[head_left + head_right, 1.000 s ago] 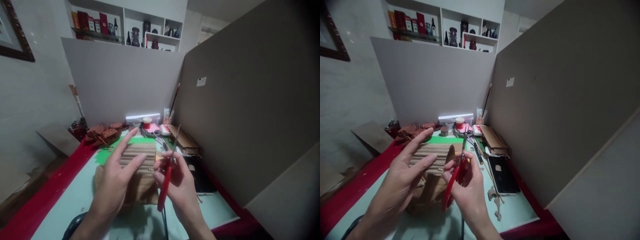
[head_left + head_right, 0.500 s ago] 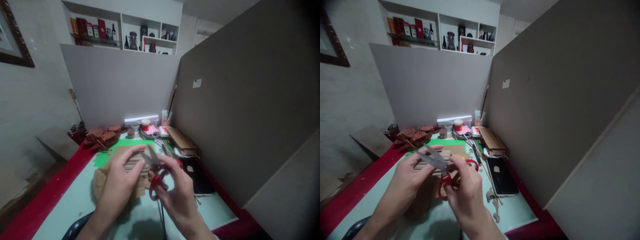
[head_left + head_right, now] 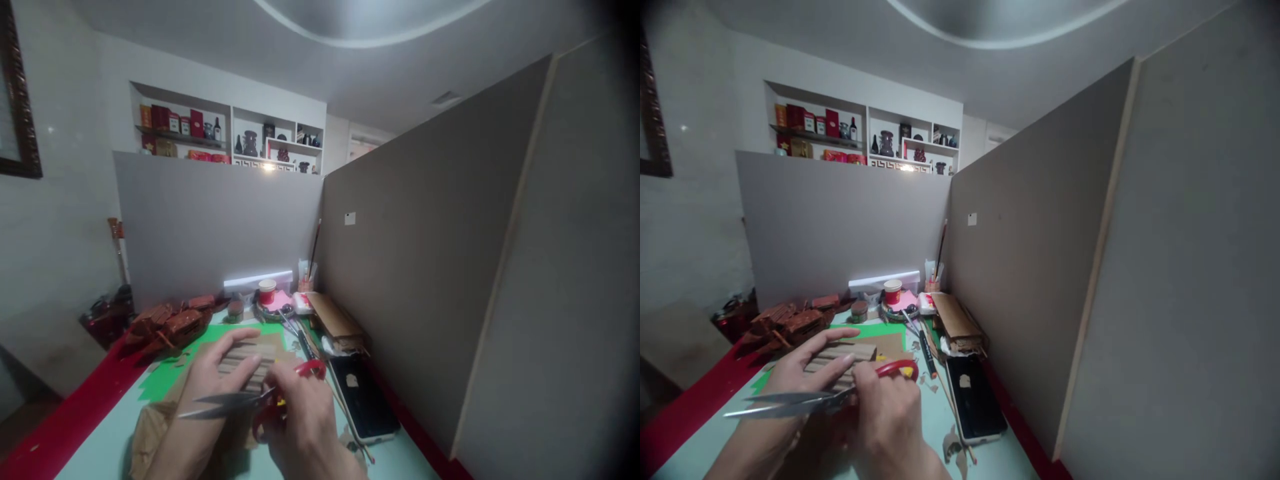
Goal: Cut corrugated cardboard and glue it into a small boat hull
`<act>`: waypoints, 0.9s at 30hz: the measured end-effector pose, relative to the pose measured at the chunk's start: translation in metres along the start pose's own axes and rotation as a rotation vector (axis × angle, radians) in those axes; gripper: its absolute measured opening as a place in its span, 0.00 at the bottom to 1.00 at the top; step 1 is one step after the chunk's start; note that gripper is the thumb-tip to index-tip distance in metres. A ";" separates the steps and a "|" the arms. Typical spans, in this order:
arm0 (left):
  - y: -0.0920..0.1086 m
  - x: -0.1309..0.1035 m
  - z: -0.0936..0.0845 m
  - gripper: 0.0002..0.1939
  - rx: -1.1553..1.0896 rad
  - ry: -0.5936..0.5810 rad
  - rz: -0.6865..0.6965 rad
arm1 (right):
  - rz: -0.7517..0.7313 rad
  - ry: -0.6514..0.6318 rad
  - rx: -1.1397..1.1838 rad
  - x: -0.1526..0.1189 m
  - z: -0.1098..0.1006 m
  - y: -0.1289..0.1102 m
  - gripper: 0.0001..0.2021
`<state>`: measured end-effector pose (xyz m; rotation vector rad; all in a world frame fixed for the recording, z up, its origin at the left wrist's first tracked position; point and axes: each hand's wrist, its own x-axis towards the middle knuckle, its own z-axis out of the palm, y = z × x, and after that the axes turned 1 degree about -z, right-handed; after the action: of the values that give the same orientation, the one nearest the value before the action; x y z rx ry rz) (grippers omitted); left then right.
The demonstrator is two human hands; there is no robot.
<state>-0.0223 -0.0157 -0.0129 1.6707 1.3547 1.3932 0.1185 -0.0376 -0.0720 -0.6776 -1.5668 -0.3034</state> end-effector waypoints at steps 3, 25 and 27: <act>0.007 -0.003 0.001 0.21 -0.144 -0.085 -0.031 | 0.166 0.017 0.137 0.010 -0.001 0.000 0.10; 0.012 -0.011 -0.034 0.44 -0.701 -0.247 -0.059 | 0.702 -0.333 1.116 0.090 -0.007 -0.009 0.18; 0.022 -0.002 -0.034 0.34 -0.682 -0.229 -0.076 | 0.667 -0.405 1.138 0.089 -0.003 -0.011 0.19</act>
<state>-0.0469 -0.0311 0.0162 1.2502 0.6896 1.3619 0.1160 -0.0270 0.0175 -0.2983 -1.4814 1.2064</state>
